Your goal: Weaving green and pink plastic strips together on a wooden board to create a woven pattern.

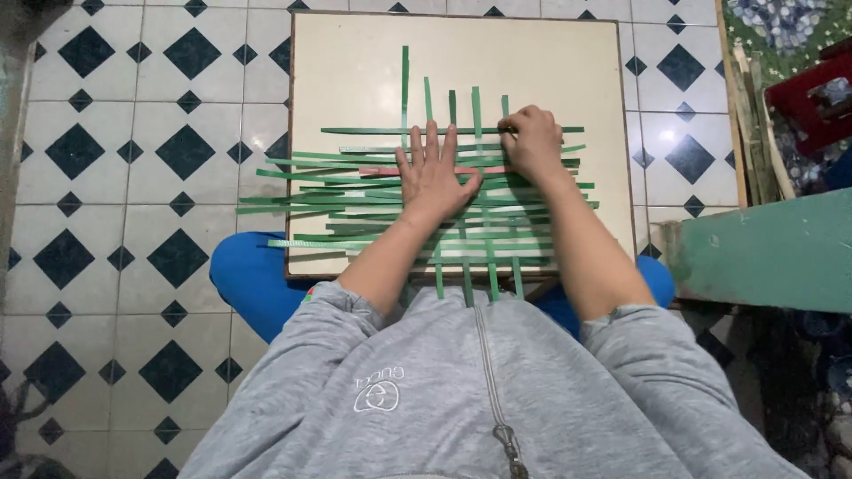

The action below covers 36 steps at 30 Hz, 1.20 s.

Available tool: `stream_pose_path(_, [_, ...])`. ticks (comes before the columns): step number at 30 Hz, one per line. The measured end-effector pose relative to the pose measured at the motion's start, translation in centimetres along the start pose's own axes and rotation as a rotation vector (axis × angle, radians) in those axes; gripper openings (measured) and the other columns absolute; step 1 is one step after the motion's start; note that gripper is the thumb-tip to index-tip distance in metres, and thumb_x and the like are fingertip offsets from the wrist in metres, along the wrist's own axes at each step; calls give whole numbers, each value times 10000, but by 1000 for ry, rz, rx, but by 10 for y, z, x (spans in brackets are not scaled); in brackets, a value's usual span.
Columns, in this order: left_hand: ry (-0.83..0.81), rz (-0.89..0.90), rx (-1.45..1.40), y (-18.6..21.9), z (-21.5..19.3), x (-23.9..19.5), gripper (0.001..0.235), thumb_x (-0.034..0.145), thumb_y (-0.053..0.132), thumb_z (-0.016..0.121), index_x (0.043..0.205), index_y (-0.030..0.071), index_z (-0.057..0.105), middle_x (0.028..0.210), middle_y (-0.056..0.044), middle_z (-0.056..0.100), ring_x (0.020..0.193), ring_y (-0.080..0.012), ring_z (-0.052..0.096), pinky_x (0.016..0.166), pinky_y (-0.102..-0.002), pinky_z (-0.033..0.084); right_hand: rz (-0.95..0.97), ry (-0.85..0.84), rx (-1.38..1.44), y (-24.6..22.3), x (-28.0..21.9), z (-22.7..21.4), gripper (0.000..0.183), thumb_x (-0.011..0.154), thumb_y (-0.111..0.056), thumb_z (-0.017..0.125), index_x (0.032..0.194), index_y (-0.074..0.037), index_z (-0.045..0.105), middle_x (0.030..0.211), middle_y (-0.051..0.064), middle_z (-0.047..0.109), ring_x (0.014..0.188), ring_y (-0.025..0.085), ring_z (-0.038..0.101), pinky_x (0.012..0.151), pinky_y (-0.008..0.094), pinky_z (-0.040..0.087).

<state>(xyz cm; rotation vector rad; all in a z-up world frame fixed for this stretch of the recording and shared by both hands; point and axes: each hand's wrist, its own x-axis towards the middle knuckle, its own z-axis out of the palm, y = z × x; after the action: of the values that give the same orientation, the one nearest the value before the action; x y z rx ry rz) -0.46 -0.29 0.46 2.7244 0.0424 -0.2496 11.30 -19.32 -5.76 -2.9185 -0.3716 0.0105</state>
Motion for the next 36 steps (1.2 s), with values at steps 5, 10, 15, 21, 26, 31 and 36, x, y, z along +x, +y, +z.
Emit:
stream_pose_path(5, [-34, -6, 13, -6, -7, 7, 896, 842, 654, 493, 1567, 208, 214, 1628, -143, 98, 1473, -388, 129, 1122, -651, 149, -68, 102, 171, -8, -14, 9, 118, 947, -306, 654, 1050, -295, 710, 1058, -9, 526, 1125, 259, 497, 969, 486, 389])
stream_pose_path(10, [-5, 68, 87, -21, -1, 8, 901, 858, 743, 411, 1529, 154, 282, 1552, -188, 250, 1442, -383, 171, 1107, -634, 112, -154, 231, 244, -10, -23, 11, 83, 939, -287, 654, 990, -325, 708, 991, -38, 503, 1058, 237, 515, 927, 441, 375])
stream_pose_path(15, [104, 97, 41, -25, 3, 12, 864, 798, 776, 479, 1353, 118, 401, 1293, -162, 361, 1253, -340, 300, 970, -542, 280, -205, 270, 233, -15, -26, 3, 65, 924, -288, 671, 973, -292, 713, 966, -36, 522, 1016, 220, 529, 891, 433, 392])
stream_pose_path(21, [90, 83, 49, -24, 1, 10, 867, 794, 806, 442, 1339, 133, 401, 1304, -155, 347, 1267, -338, 288, 945, -528, 281, -182, 247, 196, -17, -25, 5, 71, 917, -302, 655, 966, -323, 703, 993, -60, 549, 1026, 205, 545, 894, 440, 400])
stream_pose_path(26, [91, 50, -13, -22, -7, 1, 791, 816, 727, 539, 1347, 149, 440, 1373, -156, 334, 1322, -358, 267, 990, -604, 269, -202, 148, 411, 16, -8, 9, 190, 899, -189, 642, 1052, -279, 712, 1058, 26, 629, 1057, 279, 587, 915, 480, 413])
stream_pose_path(31, [-154, -99, -1, -17, -77, -10, 813, 843, 681, 518, 1500, 248, 313, 1614, -107, -65, 1442, -367, -157, 1128, -681, -32, -119, 201, 754, 45, -43, -105, 238, 960, 44, 472, 1138, -35, 608, 1138, 131, 610, 1034, 241, 590, 894, 337, 509])
stream_pose_path(36, [18, -48, -26, -52, -89, -6, 591, 890, 438, 643, 1392, 170, 486, 1554, -170, 225, 1453, -373, 32, 1144, -623, 25, -56, 262, 526, 71, -76, -165, 171, 999, 28, 564, 1113, 16, 691, 1086, 161, 647, 973, 254, 617, 859, 354, 533])
